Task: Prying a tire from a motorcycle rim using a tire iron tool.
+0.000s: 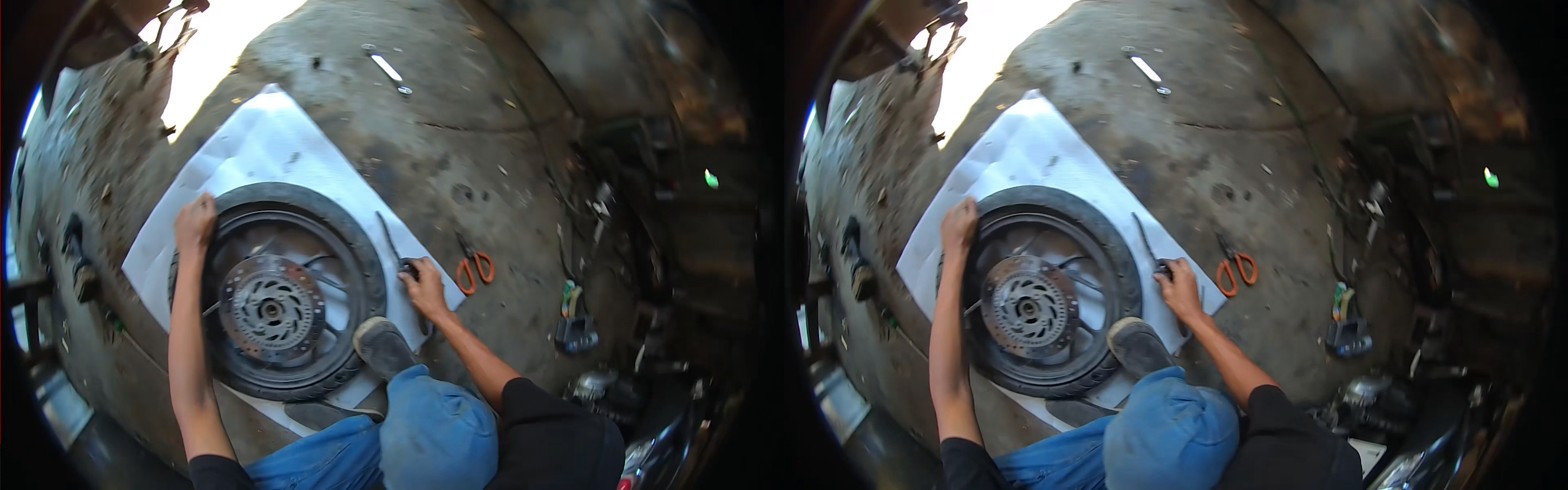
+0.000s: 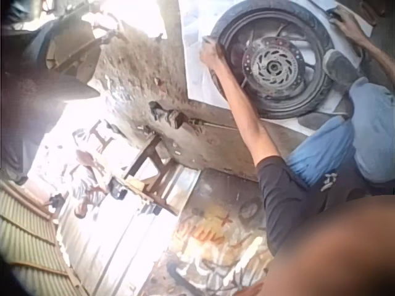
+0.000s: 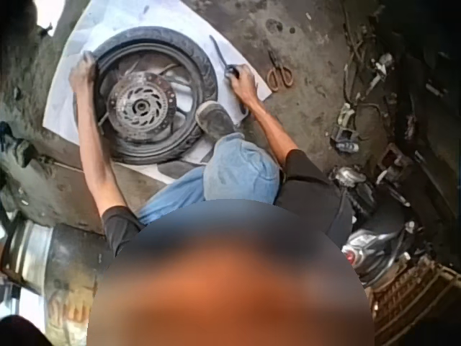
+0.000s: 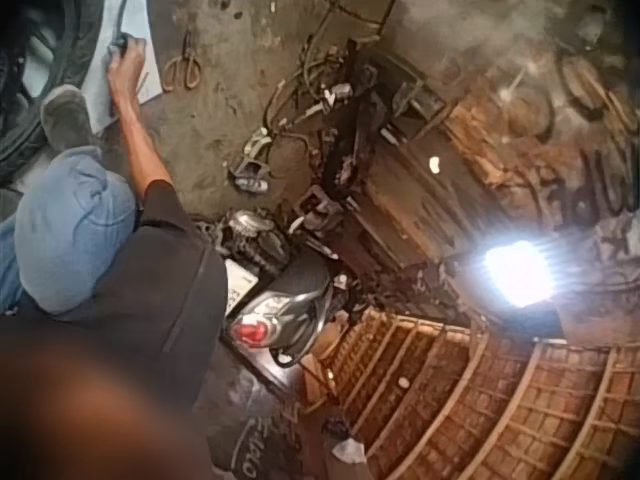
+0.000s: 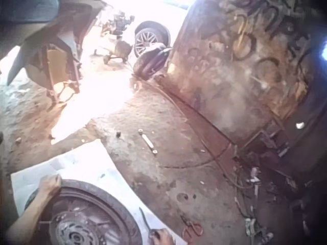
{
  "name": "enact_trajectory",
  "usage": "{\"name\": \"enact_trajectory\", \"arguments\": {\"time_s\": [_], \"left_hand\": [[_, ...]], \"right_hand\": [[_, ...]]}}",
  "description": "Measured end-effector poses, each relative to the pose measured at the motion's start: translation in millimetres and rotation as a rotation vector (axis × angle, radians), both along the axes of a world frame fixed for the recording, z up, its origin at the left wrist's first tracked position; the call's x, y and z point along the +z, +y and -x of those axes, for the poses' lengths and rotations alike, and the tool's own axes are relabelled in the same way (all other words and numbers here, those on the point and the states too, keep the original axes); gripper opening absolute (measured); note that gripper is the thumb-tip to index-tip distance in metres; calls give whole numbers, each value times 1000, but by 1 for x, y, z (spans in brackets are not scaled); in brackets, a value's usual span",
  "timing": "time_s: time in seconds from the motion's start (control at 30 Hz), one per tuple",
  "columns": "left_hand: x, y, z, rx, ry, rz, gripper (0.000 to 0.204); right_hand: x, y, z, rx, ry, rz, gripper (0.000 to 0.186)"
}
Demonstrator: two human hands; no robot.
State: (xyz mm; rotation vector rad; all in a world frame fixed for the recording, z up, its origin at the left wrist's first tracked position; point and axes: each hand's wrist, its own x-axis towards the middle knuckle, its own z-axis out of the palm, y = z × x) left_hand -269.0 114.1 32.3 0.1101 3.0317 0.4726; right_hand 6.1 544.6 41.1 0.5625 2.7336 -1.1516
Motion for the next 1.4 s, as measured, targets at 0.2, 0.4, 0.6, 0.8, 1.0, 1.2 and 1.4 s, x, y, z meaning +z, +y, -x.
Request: {"name": "enact_trajectory", "arguments": {"time_s": [0.2, 0.4, 0.6, 0.8, 1.0, 1.2, 1.4], "left_hand": [[20, 19, -40, -64, 32, 83, 53], [45, -49, -103, -87, -58, -122, 64], [50, -147, -195, 584, -789, -648, 95], [36, -137, -326, 976, -647, -907, 101], [-32, -77, -417, 1039, -157, -682, 55], [-6, -49, -400, 1024, 205, -348, 25], [0, -81, -368, 829, 212, -426, 26]], "right_hand": [[4, -2, -47, -211, 65, 8, 28], [4, 58, -63, -392, 139, -120, 31], [16, 113, -121, -559, -331, -150, 63], [-4, 79, -196, -685, -286, 189, 58], [-51, 72, -221, -388, 18, -167, 59], [19, 60, -144, -483, -175, 14, 56], [-2, 82, -116, -440, -107, 282, 47]]}}
